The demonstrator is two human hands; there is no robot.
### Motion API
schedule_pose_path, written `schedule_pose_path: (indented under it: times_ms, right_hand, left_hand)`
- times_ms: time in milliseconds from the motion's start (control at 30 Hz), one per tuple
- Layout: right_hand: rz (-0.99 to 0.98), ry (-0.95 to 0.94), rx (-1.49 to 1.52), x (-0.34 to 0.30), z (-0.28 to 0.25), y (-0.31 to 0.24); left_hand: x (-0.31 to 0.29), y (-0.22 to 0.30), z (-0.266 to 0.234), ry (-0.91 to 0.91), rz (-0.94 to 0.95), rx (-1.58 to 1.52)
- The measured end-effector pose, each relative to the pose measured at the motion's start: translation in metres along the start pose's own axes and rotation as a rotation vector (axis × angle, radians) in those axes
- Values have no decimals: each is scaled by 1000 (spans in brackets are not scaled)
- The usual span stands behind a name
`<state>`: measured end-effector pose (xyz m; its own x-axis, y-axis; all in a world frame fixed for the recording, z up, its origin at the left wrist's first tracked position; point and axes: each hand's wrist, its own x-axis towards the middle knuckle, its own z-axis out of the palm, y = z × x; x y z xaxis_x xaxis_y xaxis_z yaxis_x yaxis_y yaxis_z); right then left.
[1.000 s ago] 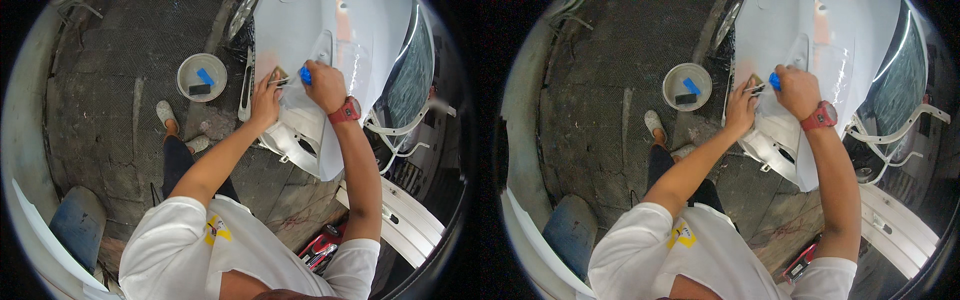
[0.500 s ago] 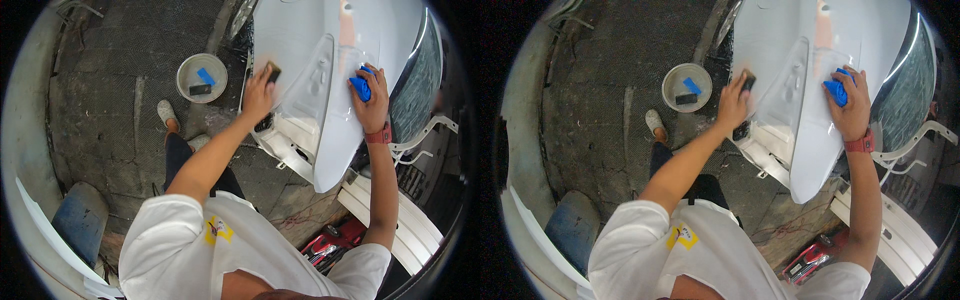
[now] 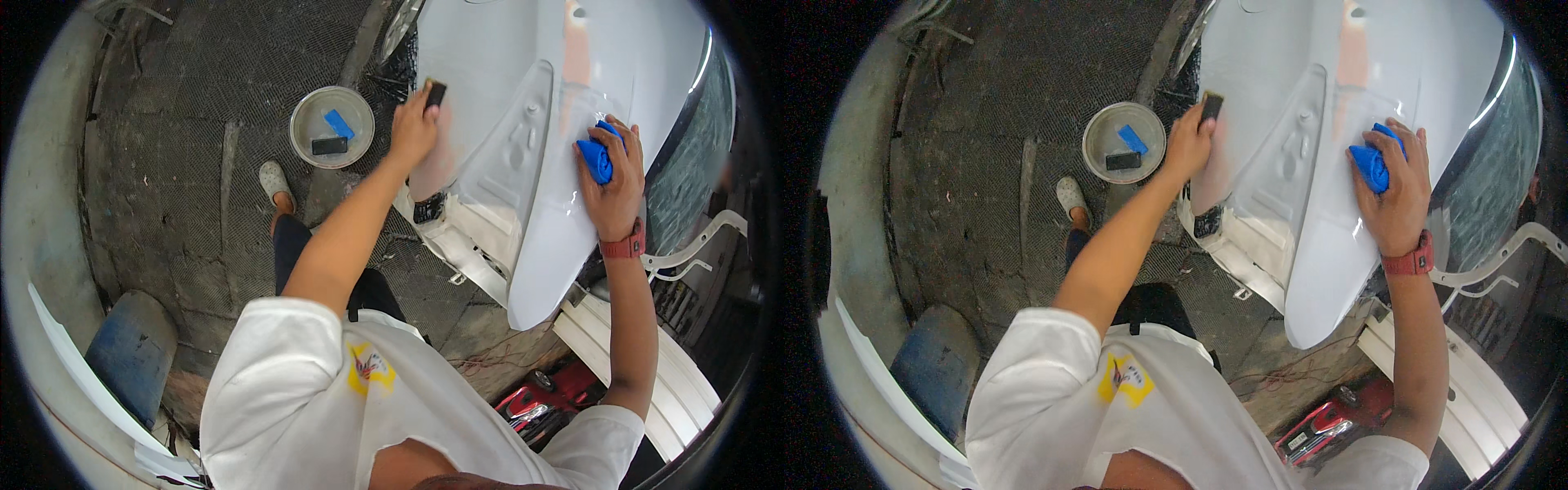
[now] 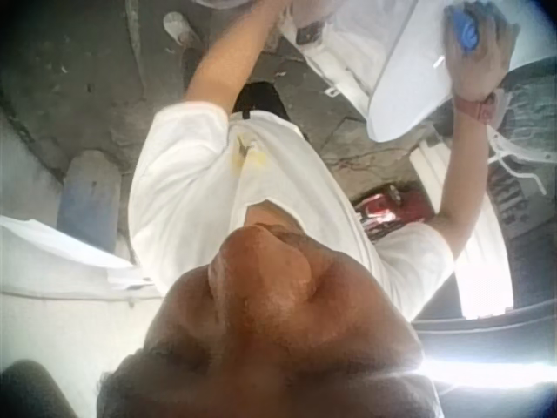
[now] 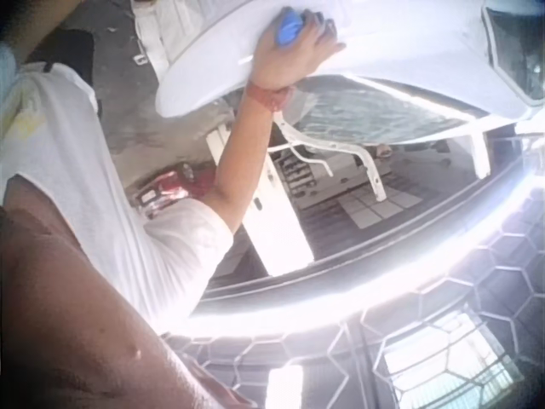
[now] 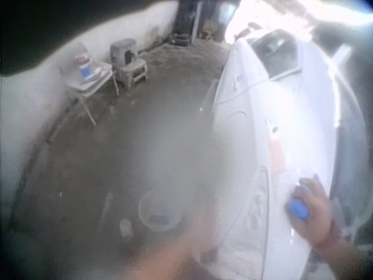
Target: The person sands a white car hood with a sanding block in one hand while holding a blue cloth in the other. They repeatedly dip the sanding block into a bucket of water and continue sanding the same area of the hood.
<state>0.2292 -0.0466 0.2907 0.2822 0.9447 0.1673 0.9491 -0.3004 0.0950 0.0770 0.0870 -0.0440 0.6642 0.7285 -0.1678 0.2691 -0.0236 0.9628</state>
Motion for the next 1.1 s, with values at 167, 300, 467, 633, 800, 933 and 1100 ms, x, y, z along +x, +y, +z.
schedule_pose_path:
  times_ms: [167,300,467,633,800,933,1100]
  right_hand:
    - [9,-14,-3,-4,0,1]
    - [31,-23,-35,-11,-8,1]
    - [-21,-7,14,6,-1,-4]
    - [20,-24,-23,-10,-4,1]
    - [-2,-18,-18,-6,-4,-1]
    - [-3,-12,-30,-1,0,-1]
    - [5,-13,-57,-9,-6,-1]
  left_hand:
    - [-43,4,7,39,123,0]
    - [-90,16,1,-21,167,42]
    - [34,-3,-14,-19,-101,-3]
    - [-45,31,0,52,187,59]
    - [-8,25,-5,18,127,26]
    - [41,26,-12,-61,-120,36]
    - [-75,42,-8,13,211,3]
